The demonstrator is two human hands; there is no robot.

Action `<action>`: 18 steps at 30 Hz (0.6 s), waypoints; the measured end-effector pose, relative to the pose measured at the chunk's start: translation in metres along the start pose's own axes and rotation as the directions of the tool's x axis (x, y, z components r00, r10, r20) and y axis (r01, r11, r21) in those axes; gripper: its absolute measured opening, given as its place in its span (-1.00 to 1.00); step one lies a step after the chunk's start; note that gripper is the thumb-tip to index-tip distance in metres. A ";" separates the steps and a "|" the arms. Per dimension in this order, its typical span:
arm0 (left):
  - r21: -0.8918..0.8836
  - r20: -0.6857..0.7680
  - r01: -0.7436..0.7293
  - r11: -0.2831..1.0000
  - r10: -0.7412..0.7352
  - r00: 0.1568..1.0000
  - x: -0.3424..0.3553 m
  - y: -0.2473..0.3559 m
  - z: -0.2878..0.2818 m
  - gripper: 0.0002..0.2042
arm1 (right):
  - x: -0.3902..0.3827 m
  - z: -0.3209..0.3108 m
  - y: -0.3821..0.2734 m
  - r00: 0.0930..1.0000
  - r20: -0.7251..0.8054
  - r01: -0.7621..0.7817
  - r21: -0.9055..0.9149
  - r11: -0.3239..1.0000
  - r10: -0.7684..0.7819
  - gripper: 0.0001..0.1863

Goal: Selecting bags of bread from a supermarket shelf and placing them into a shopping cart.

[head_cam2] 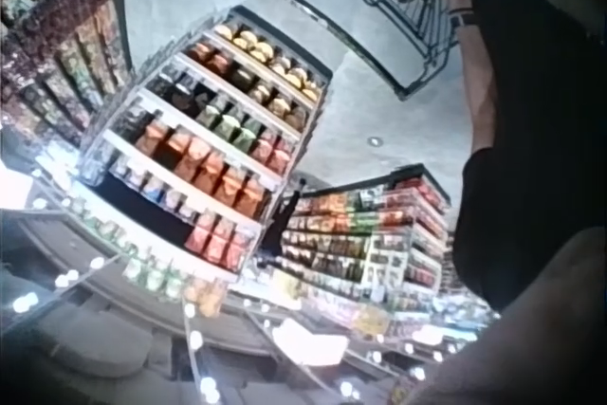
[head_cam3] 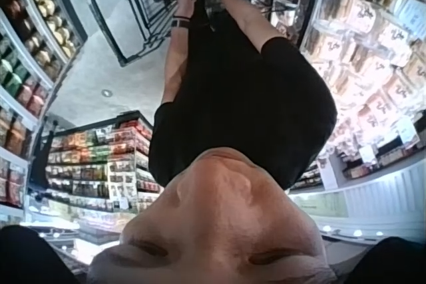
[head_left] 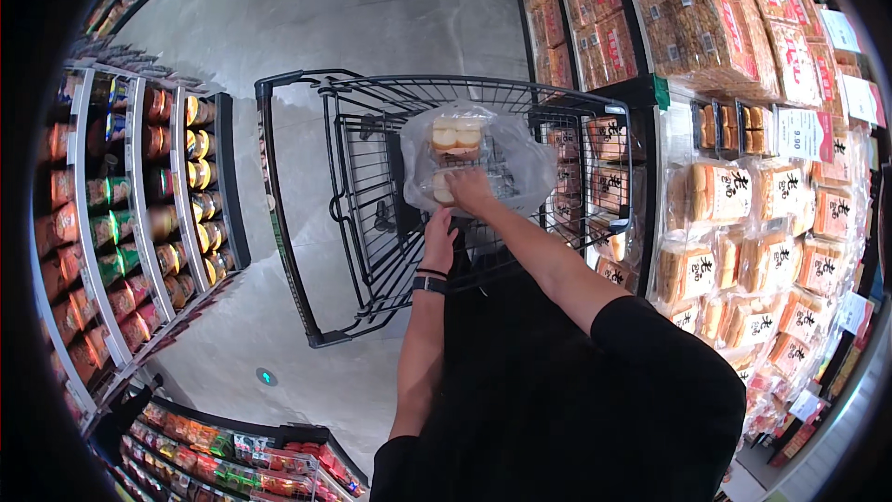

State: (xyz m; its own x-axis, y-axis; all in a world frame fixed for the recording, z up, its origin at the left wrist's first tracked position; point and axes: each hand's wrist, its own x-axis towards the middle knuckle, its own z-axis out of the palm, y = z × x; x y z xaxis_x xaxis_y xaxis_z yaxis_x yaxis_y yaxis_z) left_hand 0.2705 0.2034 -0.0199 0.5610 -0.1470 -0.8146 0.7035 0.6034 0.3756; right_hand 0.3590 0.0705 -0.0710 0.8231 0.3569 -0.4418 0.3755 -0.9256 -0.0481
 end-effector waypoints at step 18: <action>0.154 -0.063 0.016 0.988 -0.006 0.998 0.001 -0.020 0.029 -0.34 | -0.124 -0.020 0.054 0.889 -0.373 -0.093 0.419 0.903 0.265 -0.34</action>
State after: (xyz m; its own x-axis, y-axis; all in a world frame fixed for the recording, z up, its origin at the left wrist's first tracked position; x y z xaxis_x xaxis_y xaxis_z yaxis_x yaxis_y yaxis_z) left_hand 0.2696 0.1678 -0.0153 0.5279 -0.1007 -0.8433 0.7710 0.4732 0.4261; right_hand 0.2857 -0.0213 -0.0008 0.9903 0.1194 -0.0714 0.0840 -0.9220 -0.3779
